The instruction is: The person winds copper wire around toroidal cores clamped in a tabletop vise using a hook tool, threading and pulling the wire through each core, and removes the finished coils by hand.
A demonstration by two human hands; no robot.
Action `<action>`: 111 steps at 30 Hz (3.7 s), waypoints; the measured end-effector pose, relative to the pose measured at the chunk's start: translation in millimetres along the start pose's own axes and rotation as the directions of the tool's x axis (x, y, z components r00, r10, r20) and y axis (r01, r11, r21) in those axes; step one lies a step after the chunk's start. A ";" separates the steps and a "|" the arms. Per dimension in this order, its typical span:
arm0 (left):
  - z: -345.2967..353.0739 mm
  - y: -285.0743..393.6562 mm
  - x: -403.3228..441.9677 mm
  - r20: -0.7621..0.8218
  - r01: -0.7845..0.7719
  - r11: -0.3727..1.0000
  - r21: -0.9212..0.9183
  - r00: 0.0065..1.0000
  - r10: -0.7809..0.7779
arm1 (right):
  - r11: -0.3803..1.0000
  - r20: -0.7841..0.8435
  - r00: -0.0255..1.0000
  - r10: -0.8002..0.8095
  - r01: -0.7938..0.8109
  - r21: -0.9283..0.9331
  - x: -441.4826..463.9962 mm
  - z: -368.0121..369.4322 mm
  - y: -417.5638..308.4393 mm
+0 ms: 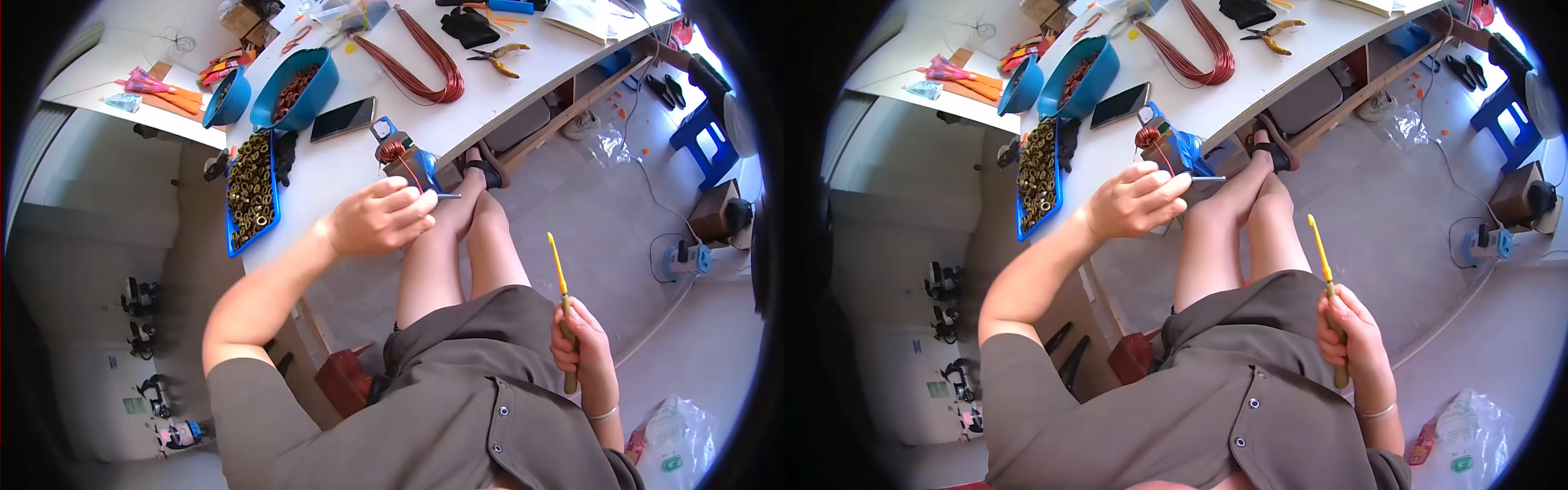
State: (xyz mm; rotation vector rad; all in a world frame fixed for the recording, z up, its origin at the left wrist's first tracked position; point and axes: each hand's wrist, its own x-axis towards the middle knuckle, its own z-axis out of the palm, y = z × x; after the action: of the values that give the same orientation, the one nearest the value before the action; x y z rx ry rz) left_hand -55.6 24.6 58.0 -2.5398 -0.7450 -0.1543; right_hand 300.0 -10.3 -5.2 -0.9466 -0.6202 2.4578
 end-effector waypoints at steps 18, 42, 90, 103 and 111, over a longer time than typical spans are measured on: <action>35.3 -73.8 0.3 0.078 0.966 0.259 0.001 0.258 -0.963 | 0.900 0.324 0.935 0.141 -0.257 0.351 116.8 172.1 -19.9; -18.7 0.9 37.9 -0.134 0.572 0.395 -0.719 0.443 -0.886 | 0.907 0.117 0.945 0.307 -0.327 0.266 19.5 -1.1 51.9; -4.9 -27.0 8.0 0.109 0.719 0.430 -0.546 0.570 -0.814 | 0.854 -0.088 0.851 -0.518 0.508 -0.113 122.5 71.2 -6.0; -5.5 -23.2 8.0 0.043 0.718 0.592 -0.367 0.648 -0.760 | 0.888 0.091 0.941 -0.325 0.337 -0.314 135.7 79.7 20.8; -17.2 -8.3 -5.9 0.103 0.301 -0.041 -0.953 0.196 -0.975 | 0.077 0.445 0.564 -0.696 0.674 -0.734 122.6 96.1 5.9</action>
State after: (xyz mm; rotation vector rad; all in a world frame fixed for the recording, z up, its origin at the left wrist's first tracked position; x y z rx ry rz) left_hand -64.5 19.5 75.2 -1.9165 -2.0451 -2.3118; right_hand 148.6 26.7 -6.8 -0.6623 -1.9141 1.0988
